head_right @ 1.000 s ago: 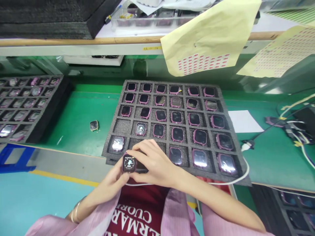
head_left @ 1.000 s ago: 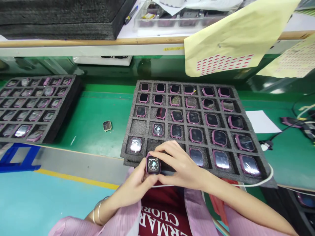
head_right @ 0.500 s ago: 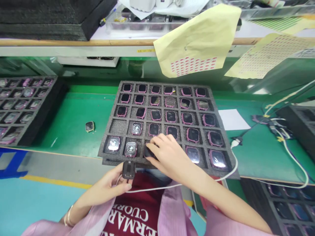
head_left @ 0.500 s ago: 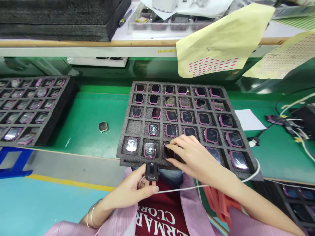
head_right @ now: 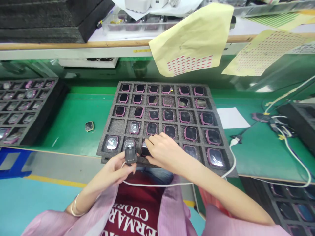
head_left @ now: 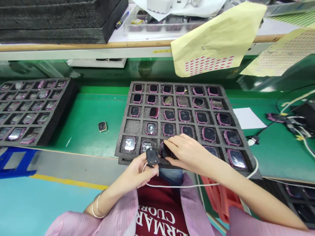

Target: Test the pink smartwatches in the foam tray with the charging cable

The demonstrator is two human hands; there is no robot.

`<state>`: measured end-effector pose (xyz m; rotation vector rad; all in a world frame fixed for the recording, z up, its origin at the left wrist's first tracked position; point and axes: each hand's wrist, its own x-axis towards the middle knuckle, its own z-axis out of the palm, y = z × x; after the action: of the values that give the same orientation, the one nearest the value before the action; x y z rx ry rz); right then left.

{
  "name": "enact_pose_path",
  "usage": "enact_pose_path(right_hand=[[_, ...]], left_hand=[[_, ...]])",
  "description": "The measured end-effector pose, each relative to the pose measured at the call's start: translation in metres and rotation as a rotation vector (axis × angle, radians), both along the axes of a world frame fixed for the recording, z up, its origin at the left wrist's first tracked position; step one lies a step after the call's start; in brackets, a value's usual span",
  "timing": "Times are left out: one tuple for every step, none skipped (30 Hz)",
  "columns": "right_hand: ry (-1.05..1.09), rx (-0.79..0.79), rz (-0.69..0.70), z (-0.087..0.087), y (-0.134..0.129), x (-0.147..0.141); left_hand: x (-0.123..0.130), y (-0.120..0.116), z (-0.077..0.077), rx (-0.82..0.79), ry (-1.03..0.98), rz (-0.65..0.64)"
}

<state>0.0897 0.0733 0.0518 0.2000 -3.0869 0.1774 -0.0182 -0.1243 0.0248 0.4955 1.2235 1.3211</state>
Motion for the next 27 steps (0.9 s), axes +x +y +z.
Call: enact_pose_path(right_hand=[[0.047, -0.062, -0.012, 0.003, 0.002, 0.002], [0.101, -0.136, -0.032, 0.006, 0.002, 0.005], [0.159, -0.212, -0.051, 0.009, 0.002, 0.009], [0.210, -0.279, -0.062, 0.012, 0.000, 0.012], [0.246, -0.327, -0.060, 0.015, -0.003, 0.014], [0.264, -0.355, -0.044, 0.016, -0.006, 0.016], [0.268, -0.362, -0.022, 0.017, -0.010, 0.016], [0.266, -0.355, 0.000, 0.016, -0.013, 0.016], [0.258, -0.341, 0.021, 0.015, -0.016, 0.015], [0.244, -0.325, 0.035, 0.014, -0.018, 0.013], [0.229, -0.310, 0.045, 0.013, -0.020, 0.012], [0.217, -0.295, 0.052, 0.011, -0.021, 0.011], [0.207, -0.281, 0.055, 0.010, -0.021, 0.010], [0.199, -0.271, 0.055, 0.010, -0.022, 0.011], [0.197, -0.264, 0.049, 0.009, -0.023, 0.011], [0.207, -0.261, 0.040, 0.008, -0.024, 0.013], [0.225, -0.259, 0.030, 0.006, -0.026, 0.015], [0.253, -0.257, 0.021, 0.003, -0.028, 0.017], [0.292, -0.256, 0.022, -0.001, -0.030, 0.019], [0.325, -0.254, 0.022, -0.005, -0.032, 0.020], [0.358, -0.263, 0.010, -0.011, -0.033, 0.022], [0.385, -0.285, 0.003, -0.016, -0.033, 0.024], [0.389, -0.317, -0.002, -0.021, -0.033, 0.025], [0.388, -0.358, -0.003, -0.026, -0.033, 0.027], [0.382, -0.403, -0.006, -0.029, -0.033, 0.028], [0.371, -0.450, -0.013, -0.032, -0.033, 0.030], [0.362, -0.497, -0.021, -0.034, -0.033, 0.031]], left_hand=[[0.001, 0.001, -0.001, 0.016, 0.025, -0.010], [0.002, 0.002, -0.002, 0.031, 0.046, -0.017], [0.002, 0.004, -0.003, 0.043, 0.059, -0.024], [0.003, 0.005, -0.003, 0.048, 0.061, -0.030], [0.003, 0.007, -0.003, 0.046, 0.053, -0.037], [0.003, 0.009, -0.002, 0.041, 0.039, -0.047], [0.003, 0.010, -0.001, 0.032, 0.027, -0.058], [0.004, 0.012, 0.000, 0.020, 0.021, -0.067], [0.004, 0.014, 0.001, 0.008, 0.026, -0.066], [0.005, 0.017, 0.001, 0.001, 0.041, -0.052], [0.006, 0.019, 0.001, -0.003, 0.064, -0.025], [0.007, 0.021, 0.002, -0.002, 0.092, 0.011], [0.009, 0.023, 0.002, 0.006, 0.122, 0.048], [0.012, 0.025, 0.001, 0.016, 0.153, 0.082], [0.014, 0.026, 0.001, 0.022, 0.180, 0.108], [0.017, 0.026, 0.000, 0.019, 0.206, 0.137], [0.021, 0.025, -0.001, 0.007, 0.231, 0.167], [0.024, 0.024, -0.003, -0.012, 0.250, 0.194], [0.027, 0.022, -0.006, -0.037, 0.265, 0.226], [0.030, 0.019, -0.009, -0.053, 0.267, 0.229], [0.031, 0.017, -0.013, -0.062, 0.260, 0.225], [0.033, 0.014, -0.017, -0.070, 0.244, 0.222], [0.033, 0.012, -0.021, -0.076, 0.228, 0.217], [0.034, 0.010, -0.024, -0.085, 0.213, 0.215], [0.033, 0.008, -0.027, -0.098, 0.201, 0.210], [0.033, 0.006, -0.029, -0.112, 0.197, 0.203], [0.033, 0.005, -0.031, -0.124, 0.199, 0.196]])
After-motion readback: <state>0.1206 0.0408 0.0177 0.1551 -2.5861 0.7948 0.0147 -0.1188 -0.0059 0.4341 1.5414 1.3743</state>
